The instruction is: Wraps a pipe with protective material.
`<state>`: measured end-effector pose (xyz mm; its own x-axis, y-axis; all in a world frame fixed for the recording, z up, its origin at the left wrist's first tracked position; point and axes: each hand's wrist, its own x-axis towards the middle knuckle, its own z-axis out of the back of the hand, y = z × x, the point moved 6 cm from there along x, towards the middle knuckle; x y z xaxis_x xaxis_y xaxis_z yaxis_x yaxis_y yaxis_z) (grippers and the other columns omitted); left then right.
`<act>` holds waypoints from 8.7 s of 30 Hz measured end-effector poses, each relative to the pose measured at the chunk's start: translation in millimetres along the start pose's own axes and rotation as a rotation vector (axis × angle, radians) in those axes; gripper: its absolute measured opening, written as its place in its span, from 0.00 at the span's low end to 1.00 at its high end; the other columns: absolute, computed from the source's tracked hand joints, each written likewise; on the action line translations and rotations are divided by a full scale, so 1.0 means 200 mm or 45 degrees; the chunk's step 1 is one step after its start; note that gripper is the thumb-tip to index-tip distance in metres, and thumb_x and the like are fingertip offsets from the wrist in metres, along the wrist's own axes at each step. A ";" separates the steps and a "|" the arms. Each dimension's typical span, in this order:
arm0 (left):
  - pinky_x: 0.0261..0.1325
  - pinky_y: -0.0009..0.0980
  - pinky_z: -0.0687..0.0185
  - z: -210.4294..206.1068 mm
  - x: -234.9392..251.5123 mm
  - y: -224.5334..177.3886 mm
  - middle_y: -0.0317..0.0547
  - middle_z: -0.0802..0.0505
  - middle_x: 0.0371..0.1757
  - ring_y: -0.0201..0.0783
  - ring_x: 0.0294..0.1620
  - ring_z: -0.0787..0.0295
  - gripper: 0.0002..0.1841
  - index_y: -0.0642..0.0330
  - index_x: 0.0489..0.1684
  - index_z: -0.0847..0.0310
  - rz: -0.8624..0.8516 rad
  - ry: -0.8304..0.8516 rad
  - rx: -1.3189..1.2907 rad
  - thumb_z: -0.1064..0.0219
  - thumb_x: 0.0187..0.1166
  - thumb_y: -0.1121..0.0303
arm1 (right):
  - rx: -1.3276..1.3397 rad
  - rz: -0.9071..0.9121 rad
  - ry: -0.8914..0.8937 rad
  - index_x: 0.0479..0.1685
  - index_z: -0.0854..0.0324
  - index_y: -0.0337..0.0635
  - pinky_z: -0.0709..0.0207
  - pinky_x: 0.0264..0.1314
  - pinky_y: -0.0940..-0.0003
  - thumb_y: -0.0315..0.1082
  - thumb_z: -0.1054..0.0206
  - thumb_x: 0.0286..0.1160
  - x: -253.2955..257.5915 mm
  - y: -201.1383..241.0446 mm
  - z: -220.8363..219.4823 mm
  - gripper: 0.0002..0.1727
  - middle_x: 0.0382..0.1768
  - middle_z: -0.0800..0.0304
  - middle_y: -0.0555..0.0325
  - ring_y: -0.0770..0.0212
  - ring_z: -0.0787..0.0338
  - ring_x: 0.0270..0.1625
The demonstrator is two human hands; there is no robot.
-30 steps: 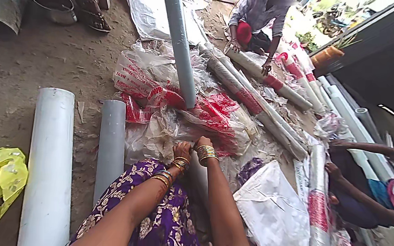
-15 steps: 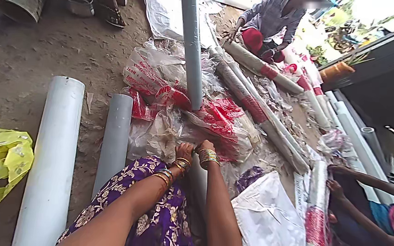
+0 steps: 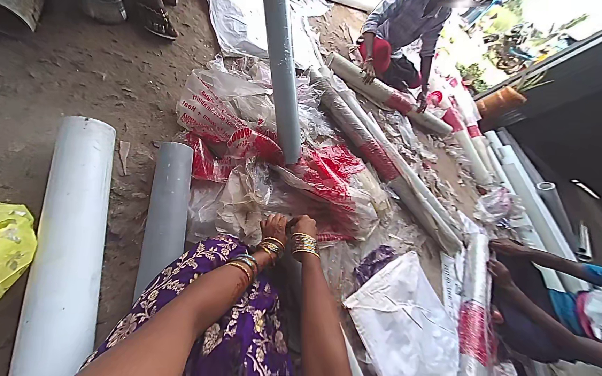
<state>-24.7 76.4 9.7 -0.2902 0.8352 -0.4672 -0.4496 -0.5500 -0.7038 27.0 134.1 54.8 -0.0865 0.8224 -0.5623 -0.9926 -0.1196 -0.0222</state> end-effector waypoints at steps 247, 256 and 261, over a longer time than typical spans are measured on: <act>0.75 0.46 0.26 -0.10 0.15 0.15 0.66 0.10 0.62 0.52 0.66 0.14 0.12 0.74 0.60 0.16 0.042 0.002 -0.676 0.33 0.83 0.78 | -0.326 0.036 -0.092 0.54 0.08 0.39 0.47 0.78 0.24 0.27 0.31 0.71 -0.22 -0.86 -0.29 0.14 0.69 0.13 0.48 0.39 0.21 0.77; 0.75 0.48 0.25 -0.09 0.15 0.14 0.66 0.09 0.61 0.53 0.65 0.14 0.11 0.74 0.58 0.15 0.031 -0.007 -0.599 0.32 0.83 0.77 | -0.350 -0.063 -0.058 0.56 0.08 0.39 0.43 0.75 0.26 0.26 0.32 0.71 -0.31 -1.15 -0.37 0.15 0.69 0.13 0.48 0.39 0.20 0.76; 0.78 0.46 0.27 -0.07 0.15 0.12 0.65 0.11 0.65 0.53 0.69 0.15 0.13 0.72 0.63 0.16 0.039 0.052 -0.521 0.35 0.86 0.74 | -0.331 -0.126 -0.084 0.55 0.09 0.36 0.42 0.74 0.26 0.24 0.33 0.72 -0.39 -1.31 -0.42 0.15 0.68 0.12 0.45 0.37 0.20 0.76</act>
<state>-31.8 87.6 -28.0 -0.2605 0.8218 -0.5067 -0.0658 -0.5387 -0.8399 300.6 53.6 35.2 -0.0040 0.8706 -0.4919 -0.9420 -0.1684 -0.2903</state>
